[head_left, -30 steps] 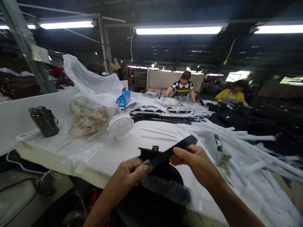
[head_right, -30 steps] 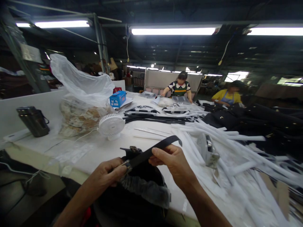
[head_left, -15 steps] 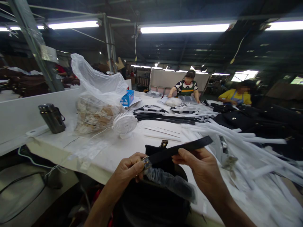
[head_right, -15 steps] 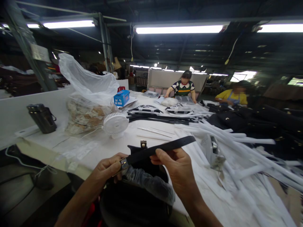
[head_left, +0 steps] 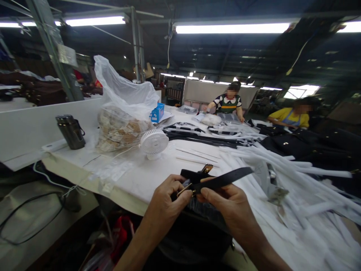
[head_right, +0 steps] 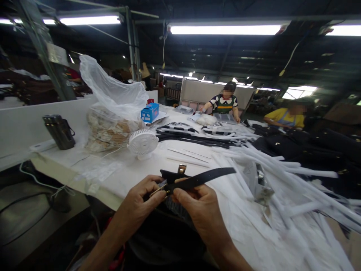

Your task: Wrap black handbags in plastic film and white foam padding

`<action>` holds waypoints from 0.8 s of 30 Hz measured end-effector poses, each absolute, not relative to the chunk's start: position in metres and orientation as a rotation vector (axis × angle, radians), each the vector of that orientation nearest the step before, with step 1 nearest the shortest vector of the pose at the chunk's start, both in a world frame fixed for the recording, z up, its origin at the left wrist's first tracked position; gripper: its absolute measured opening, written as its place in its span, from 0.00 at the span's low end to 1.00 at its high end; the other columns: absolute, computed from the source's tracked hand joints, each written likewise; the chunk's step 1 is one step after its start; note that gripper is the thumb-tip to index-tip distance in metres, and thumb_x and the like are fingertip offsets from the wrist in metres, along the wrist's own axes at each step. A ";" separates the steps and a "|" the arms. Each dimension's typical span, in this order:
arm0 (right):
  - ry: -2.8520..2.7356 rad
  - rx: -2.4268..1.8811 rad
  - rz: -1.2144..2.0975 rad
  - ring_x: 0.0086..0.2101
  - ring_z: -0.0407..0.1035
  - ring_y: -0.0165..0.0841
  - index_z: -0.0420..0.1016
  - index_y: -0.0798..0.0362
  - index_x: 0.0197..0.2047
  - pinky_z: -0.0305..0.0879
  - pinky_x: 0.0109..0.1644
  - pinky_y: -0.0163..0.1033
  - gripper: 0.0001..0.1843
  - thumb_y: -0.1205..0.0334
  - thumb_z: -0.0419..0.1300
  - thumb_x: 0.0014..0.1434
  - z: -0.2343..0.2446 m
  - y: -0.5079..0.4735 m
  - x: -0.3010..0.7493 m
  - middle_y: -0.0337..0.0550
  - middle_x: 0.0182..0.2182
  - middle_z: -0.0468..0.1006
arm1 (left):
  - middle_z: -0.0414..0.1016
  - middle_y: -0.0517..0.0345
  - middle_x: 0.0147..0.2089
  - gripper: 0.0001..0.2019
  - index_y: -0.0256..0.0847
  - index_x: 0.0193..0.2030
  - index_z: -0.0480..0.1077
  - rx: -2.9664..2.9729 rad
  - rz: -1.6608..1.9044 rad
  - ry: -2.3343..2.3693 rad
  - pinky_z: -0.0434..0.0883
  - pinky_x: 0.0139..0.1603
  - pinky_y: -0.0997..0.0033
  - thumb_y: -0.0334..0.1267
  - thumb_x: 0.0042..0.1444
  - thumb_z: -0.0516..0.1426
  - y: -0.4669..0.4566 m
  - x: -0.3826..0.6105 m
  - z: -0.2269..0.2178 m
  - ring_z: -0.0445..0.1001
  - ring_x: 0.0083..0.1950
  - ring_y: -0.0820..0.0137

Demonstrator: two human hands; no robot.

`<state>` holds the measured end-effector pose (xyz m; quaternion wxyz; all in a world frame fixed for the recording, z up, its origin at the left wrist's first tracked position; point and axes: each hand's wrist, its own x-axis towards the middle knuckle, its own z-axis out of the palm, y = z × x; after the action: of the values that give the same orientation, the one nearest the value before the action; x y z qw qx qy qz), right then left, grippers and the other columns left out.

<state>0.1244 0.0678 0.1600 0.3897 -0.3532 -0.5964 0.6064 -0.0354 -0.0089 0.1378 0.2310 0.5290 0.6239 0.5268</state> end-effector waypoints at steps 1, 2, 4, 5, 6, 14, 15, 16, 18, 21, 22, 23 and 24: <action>-1.527 -0.901 1.543 0.33 0.78 0.42 0.82 0.56 0.38 0.77 0.40 0.42 0.21 0.50 0.73 0.44 0.160 0.068 0.125 0.48 0.32 0.83 | 0.74 0.53 0.47 0.13 0.40 0.25 0.68 1.455 1.447 1.727 0.64 0.41 0.68 0.43 0.58 0.56 -0.009 -0.035 0.138 0.72 0.41 0.65; -1.533 -0.902 1.541 0.33 0.78 0.42 0.82 0.56 0.37 0.77 0.40 0.42 0.20 0.50 0.73 0.44 0.159 0.067 0.125 0.48 0.32 0.83 | 0.74 0.53 0.46 0.13 0.40 0.24 0.67 1.455 1.447 1.737 0.64 0.41 0.69 0.43 0.58 0.56 -0.008 -0.035 0.138 0.72 0.40 0.66; -1.543 -0.900 1.538 0.34 0.78 0.42 0.83 0.55 0.37 0.77 0.40 0.42 0.19 0.51 0.73 0.45 0.157 0.066 0.124 0.47 0.32 0.83 | 0.73 0.54 0.45 0.13 0.40 0.24 0.67 1.448 1.449 1.745 0.64 0.40 0.69 0.42 0.58 0.56 -0.008 -0.035 0.138 0.71 0.39 0.67; -1.550 -0.896 1.533 0.34 0.78 0.42 0.83 0.55 0.37 0.77 0.40 0.41 0.18 0.51 0.73 0.46 0.156 0.066 0.123 0.47 0.33 0.84 | 0.73 0.54 0.44 0.14 0.40 0.23 0.66 1.444 1.454 1.744 0.64 0.40 0.69 0.42 0.58 0.56 -0.008 -0.034 0.138 0.71 0.39 0.67; -1.559 -0.890 1.525 0.35 0.78 0.43 0.83 0.54 0.37 0.77 0.40 0.41 0.18 0.52 0.73 0.46 0.154 0.065 0.123 0.47 0.33 0.84 | 0.73 0.54 0.44 0.14 0.40 0.23 0.65 1.439 1.459 1.742 0.64 0.40 0.69 0.42 0.57 0.56 -0.009 -0.034 0.139 0.71 0.39 0.67; -1.780 -0.784 1.045 0.38 0.78 0.45 0.84 0.48 0.36 0.76 0.45 0.47 0.08 0.57 0.69 0.52 0.139 0.060 0.122 0.46 0.36 0.84 | 0.71 0.55 0.45 0.14 0.41 0.23 0.66 1.457 1.465 1.745 0.64 0.40 0.71 0.41 0.60 0.56 -0.008 -0.029 0.137 0.71 0.40 0.68; -1.857 -0.730 0.937 0.39 0.78 0.45 0.85 0.46 0.37 0.76 0.47 0.47 0.07 0.58 0.68 0.54 0.136 0.059 0.123 0.45 0.36 0.84 | 0.71 0.55 0.45 0.14 0.41 0.24 0.66 1.467 1.459 1.755 0.64 0.40 0.71 0.41 0.60 0.55 -0.008 -0.028 0.137 0.71 0.40 0.68; -1.929 -0.670 0.858 0.41 0.78 0.44 0.84 0.44 0.40 0.75 0.49 0.47 0.08 0.60 0.66 0.55 0.134 0.059 0.124 0.45 0.38 0.83 | 0.71 0.55 0.45 0.13 0.41 0.24 0.67 1.474 1.458 1.771 0.65 0.40 0.70 0.40 0.60 0.55 -0.007 -0.028 0.136 0.71 0.40 0.68; -2.037 -0.580 0.816 0.44 0.76 0.43 0.82 0.42 0.48 0.73 0.53 0.47 0.14 0.62 0.63 0.58 0.131 0.060 0.127 0.44 0.43 0.82 | 0.71 0.55 0.46 0.12 0.41 0.26 0.68 1.481 1.472 1.798 0.65 0.41 0.70 0.39 0.61 0.54 -0.006 -0.029 0.135 0.71 0.40 0.68; -2.067 -0.578 0.940 0.45 0.76 0.42 0.80 0.43 0.51 0.73 0.53 0.45 0.15 0.59 0.60 0.61 0.135 0.067 0.130 0.45 0.45 0.81 | 0.69 0.55 0.47 0.12 0.41 0.28 0.70 1.487 1.505 1.736 0.65 0.44 0.70 0.42 0.62 0.54 -0.004 -0.034 0.133 0.71 0.42 0.68; -2.024 -0.626 0.993 0.44 0.76 0.42 0.81 0.45 0.49 0.74 0.51 0.45 0.14 0.57 0.60 0.62 0.138 0.070 0.130 0.46 0.44 0.82 | 0.69 0.55 0.45 0.13 0.41 0.29 0.70 1.493 1.509 1.692 0.64 0.45 0.70 0.44 0.62 0.54 -0.004 -0.036 0.133 0.70 0.43 0.67; -1.971 -0.672 1.039 0.43 0.76 0.42 0.81 0.46 0.47 0.74 0.50 0.44 0.13 0.54 0.61 0.61 0.141 0.073 0.129 0.46 0.43 0.82 | 0.69 0.56 0.43 0.14 0.41 0.29 0.70 1.497 1.508 1.652 0.64 0.45 0.70 0.46 0.62 0.54 -0.004 -0.039 0.133 0.70 0.43 0.67; -1.921 -0.707 1.080 0.44 0.76 0.41 0.80 0.47 0.47 0.73 0.51 0.43 0.14 0.52 0.62 0.60 0.144 0.076 0.126 0.46 0.43 0.82 | 0.68 0.57 0.39 0.15 0.41 0.29 0.69 1.491 1.504 1.615 0.64 0.43 0.71 0.47 0.62 0.54 -0.004 -0.041 0.134 0.69 0.41 0.67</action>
<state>0.1262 0.0762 0.1444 0.4018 -0.2798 -0.7601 0.4273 -0.0408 -0.0039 0.1344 0.2370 0.5439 0.5892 0.5485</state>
